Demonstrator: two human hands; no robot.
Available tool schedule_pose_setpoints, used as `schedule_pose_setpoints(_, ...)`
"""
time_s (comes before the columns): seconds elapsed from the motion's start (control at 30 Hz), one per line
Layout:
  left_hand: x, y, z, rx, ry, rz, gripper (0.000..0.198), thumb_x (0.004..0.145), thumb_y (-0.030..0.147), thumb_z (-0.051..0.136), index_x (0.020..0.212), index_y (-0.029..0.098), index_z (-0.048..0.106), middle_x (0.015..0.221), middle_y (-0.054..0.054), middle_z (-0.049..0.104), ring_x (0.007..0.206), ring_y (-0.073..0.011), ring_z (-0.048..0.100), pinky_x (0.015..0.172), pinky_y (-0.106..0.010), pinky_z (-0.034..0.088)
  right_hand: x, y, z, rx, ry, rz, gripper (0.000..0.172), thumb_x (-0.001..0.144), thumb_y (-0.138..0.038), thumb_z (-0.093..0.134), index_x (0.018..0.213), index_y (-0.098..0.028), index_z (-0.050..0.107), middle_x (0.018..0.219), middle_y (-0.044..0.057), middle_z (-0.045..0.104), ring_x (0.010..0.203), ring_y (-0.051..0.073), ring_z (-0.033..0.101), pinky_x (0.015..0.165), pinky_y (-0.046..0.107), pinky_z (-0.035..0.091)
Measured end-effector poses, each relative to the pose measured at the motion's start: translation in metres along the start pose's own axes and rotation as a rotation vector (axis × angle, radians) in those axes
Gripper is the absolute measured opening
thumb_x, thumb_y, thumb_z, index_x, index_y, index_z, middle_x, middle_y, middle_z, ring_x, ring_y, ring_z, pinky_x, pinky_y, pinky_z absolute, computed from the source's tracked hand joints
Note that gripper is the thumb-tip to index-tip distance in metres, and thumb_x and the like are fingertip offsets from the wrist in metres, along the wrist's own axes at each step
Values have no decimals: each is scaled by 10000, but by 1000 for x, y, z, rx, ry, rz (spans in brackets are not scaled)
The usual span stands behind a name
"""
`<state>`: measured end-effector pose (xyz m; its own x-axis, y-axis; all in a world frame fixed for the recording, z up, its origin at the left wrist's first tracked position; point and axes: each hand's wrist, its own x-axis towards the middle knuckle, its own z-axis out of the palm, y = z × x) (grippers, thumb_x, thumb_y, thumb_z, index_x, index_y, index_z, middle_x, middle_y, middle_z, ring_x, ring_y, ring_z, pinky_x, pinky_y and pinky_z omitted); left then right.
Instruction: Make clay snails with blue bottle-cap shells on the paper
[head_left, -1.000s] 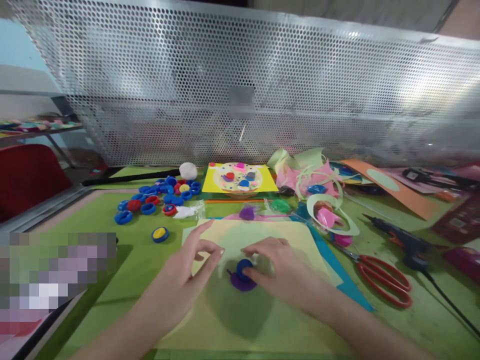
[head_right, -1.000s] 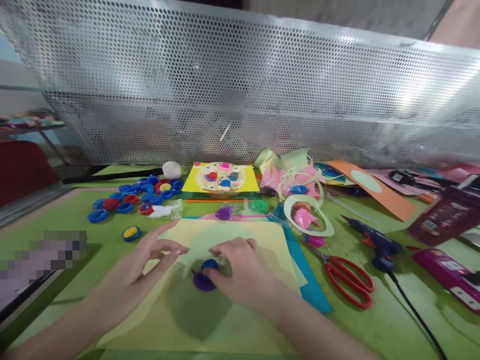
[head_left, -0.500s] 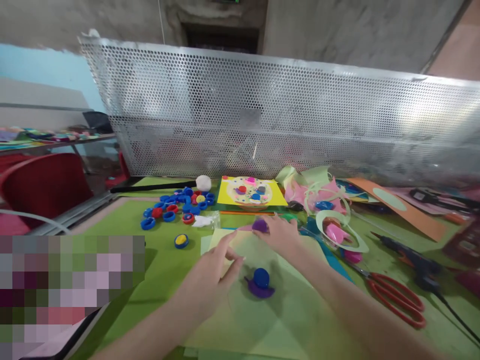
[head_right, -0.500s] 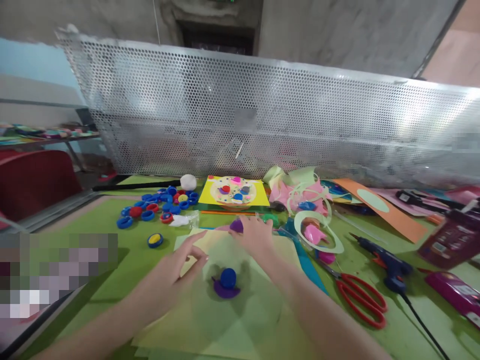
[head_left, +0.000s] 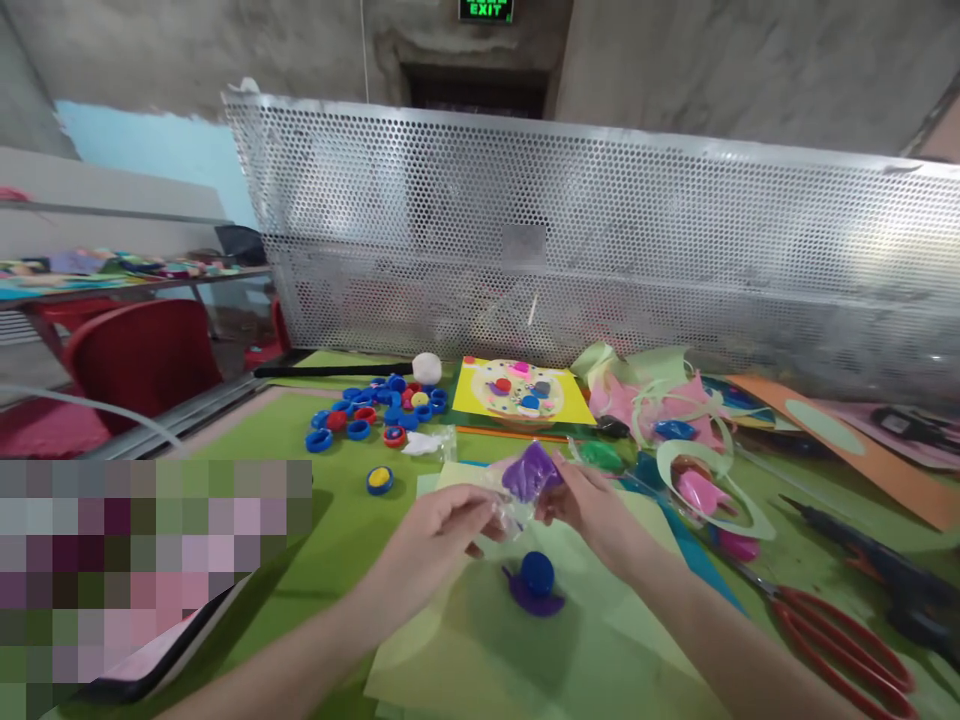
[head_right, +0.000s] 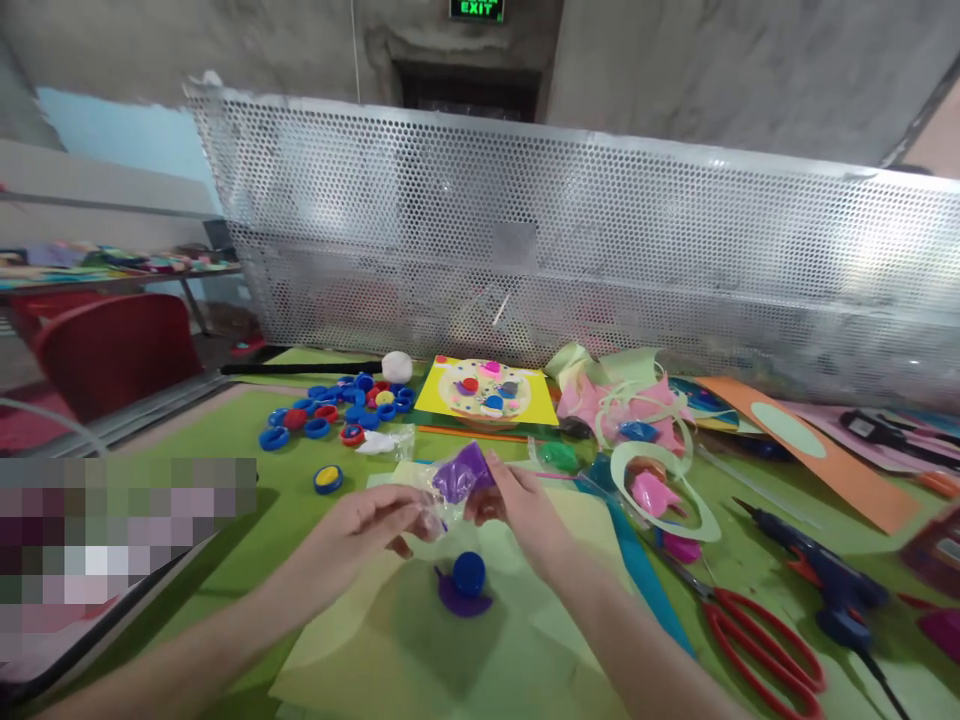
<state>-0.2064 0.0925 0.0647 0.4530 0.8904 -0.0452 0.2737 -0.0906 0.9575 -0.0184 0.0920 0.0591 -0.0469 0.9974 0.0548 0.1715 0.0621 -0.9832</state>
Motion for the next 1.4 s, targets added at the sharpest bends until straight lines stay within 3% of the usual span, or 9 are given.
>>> schedule_pose_setpoints(0.17,1,2,-2,-20,17,-22,229,816,377,519,773,182,631,777,-32,696,755,-177,635,661,-287,476,-1,4,-1,-68,41,-38,426,816,-597,405,668,-226,553,626,59,619,578,208,599,589,360,490)
schedule_pose_setpoints(0.33,-6,7,2,-1,55,16,246,804,380,521,641,197,546,663,13,613,664,-149,574,663,-276,433,-10,-3,-1,-247,212,-242,225,809,-445,497,795,-223,526,892,72,591,856,231,538,806,391,406)
schedule_pose_setpoints(0.63,-13,13,8,78,44,54,264,807,406,467,628,214,492,617,39,519,644,-149,511,648,-273,379,-27,-8,14,-592,-272,-411,234,905,-258,435,680,-198,463,634,-62,487,602,102,433,753,305,317)
schedule_pose_setpoints(0.87,-15,13,9,149,50,-4,273,836,421,426,649,222,436,645,42,459,658,-156,483,615,-271,359,-21,-7,9,-633,-34,-399,254,802,-145,391,577,-194,283,546,-54,362,567,118,381,746,341,317)
schedule_pose_setpoints(1.0,-18,14,8,169,90,79,243,828,372,436,637,223,421,803,-1,509,767,-171,505,632,-265,388,-26,-8,6,-632,-31,-497,73,778,-180,472,847,-198,484,947,74,589,940,232,518,877,405,338)
schedule_pose_setpoints(1.1,-20,15,7,135,97,157,245,818,330,443,604,224,387,948,-36,577,878,-192,541,646,-260,424,-25,-4,2,-597,-259,-490,622,764,-325,616,1295,-167,332,1330,155,467,1203,283,420,969,431,326)
schedule_pose_setpoints(1.17,-20,15,6,132,102,158,259,825,333,438,597,227,377,934,-38,602,845,-190,562,629,-264,440,-23,-1,1,-619,-337,-467,703,728,-355,690,1315,-192,339,1299,129,518,1171,276,461,986,438,309)
schedule_pose_setpoints(1.3,-18,10,1,297,293,257,127,808,310,491,705,239,470,923,-33,607,831,-198,585,712,-319,475,-18,3,0,-655,-248,-549,273,797,-225,634,1050,-209,533,1073,61,632,1014,217,546,944,402,318)
schedule_pose_setpoints(1.4,-16,8,-1,388,502,358,187,753,305,583,903,260,482,837,-5,602,761,-204,599,745,-369,481,-19,3,0,-650,-193,-587,234,784,-213,641,997,-205,543,1016,55,637,970,210,552,899,384,339)
